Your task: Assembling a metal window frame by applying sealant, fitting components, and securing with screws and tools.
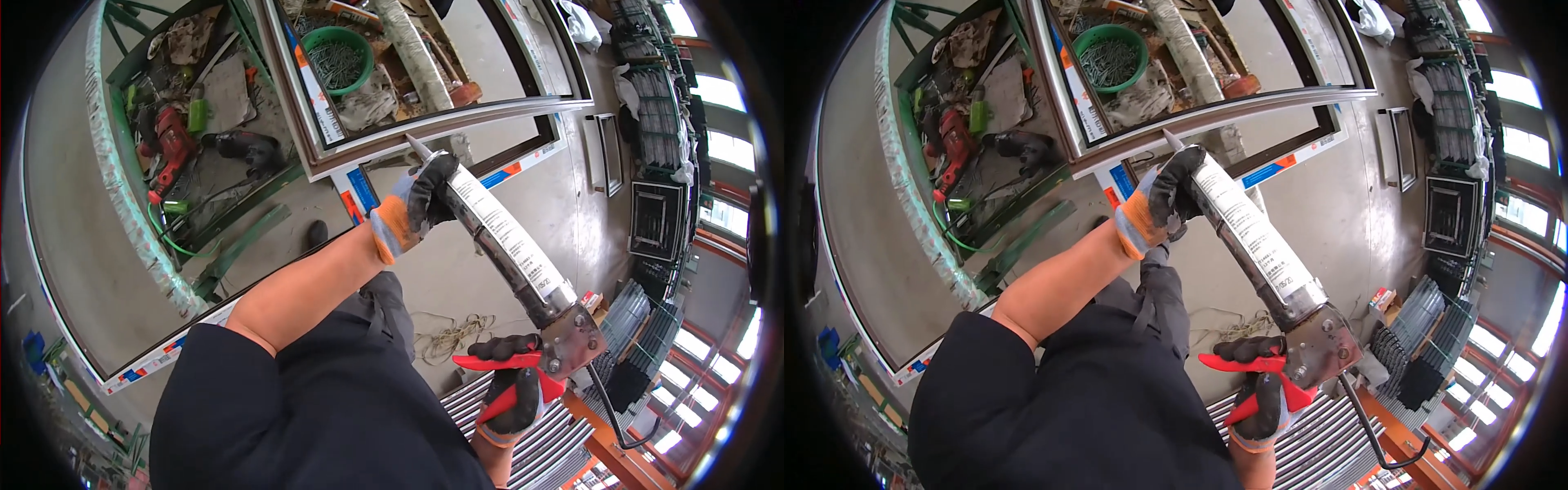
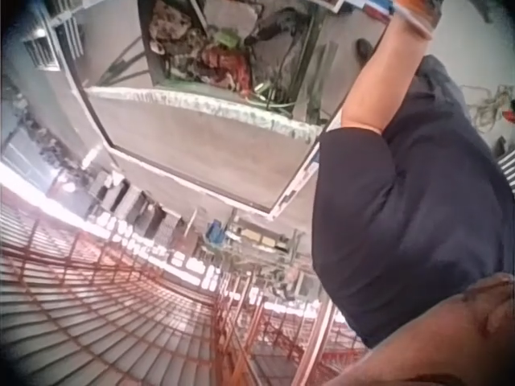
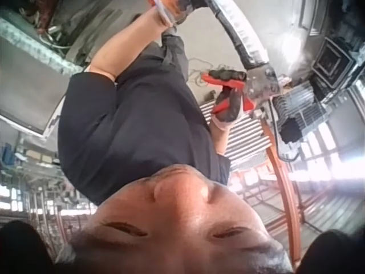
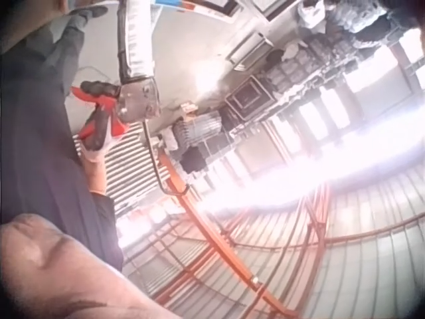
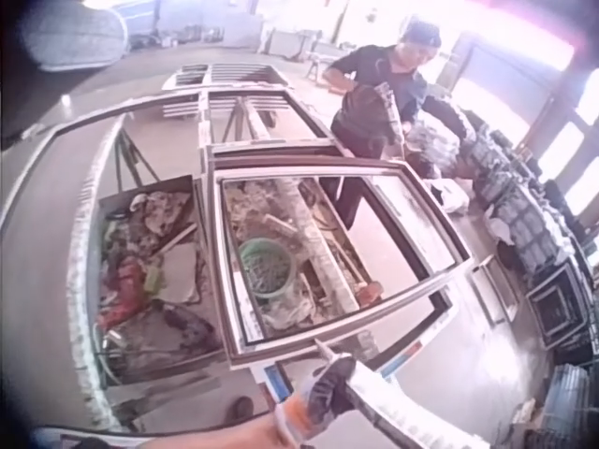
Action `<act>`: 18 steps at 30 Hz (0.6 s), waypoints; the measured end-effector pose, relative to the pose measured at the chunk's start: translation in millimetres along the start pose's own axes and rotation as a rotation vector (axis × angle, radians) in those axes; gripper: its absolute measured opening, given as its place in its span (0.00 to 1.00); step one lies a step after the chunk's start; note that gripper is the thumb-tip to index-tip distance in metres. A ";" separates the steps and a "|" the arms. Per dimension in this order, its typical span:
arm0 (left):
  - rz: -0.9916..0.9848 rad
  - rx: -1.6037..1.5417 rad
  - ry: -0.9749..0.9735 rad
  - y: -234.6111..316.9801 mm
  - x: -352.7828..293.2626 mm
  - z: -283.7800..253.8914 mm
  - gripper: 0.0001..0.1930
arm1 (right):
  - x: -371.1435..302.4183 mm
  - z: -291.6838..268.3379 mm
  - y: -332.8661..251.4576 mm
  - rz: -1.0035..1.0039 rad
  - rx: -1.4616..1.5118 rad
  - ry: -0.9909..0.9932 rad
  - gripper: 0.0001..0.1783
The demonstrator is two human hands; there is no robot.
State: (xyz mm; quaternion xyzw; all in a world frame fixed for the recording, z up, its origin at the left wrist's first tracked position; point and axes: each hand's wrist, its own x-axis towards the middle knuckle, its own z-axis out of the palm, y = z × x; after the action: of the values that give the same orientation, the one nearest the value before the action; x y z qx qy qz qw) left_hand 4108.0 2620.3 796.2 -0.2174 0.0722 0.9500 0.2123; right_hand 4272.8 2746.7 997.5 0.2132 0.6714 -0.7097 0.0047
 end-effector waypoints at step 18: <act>0.031 -0.016 0.063 39.6 -77.4 -30.4 0.12 | -58.3 25.0 19.6 0.115 0.068 -0.118 0.18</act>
State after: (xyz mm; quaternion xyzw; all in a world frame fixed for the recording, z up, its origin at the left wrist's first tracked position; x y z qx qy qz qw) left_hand 4165.5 2548.9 805.2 -0.2478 0.0747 0.9463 0.1936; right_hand 4324.2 2704.6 997.0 0.2092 0.6323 -0.7419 0.0778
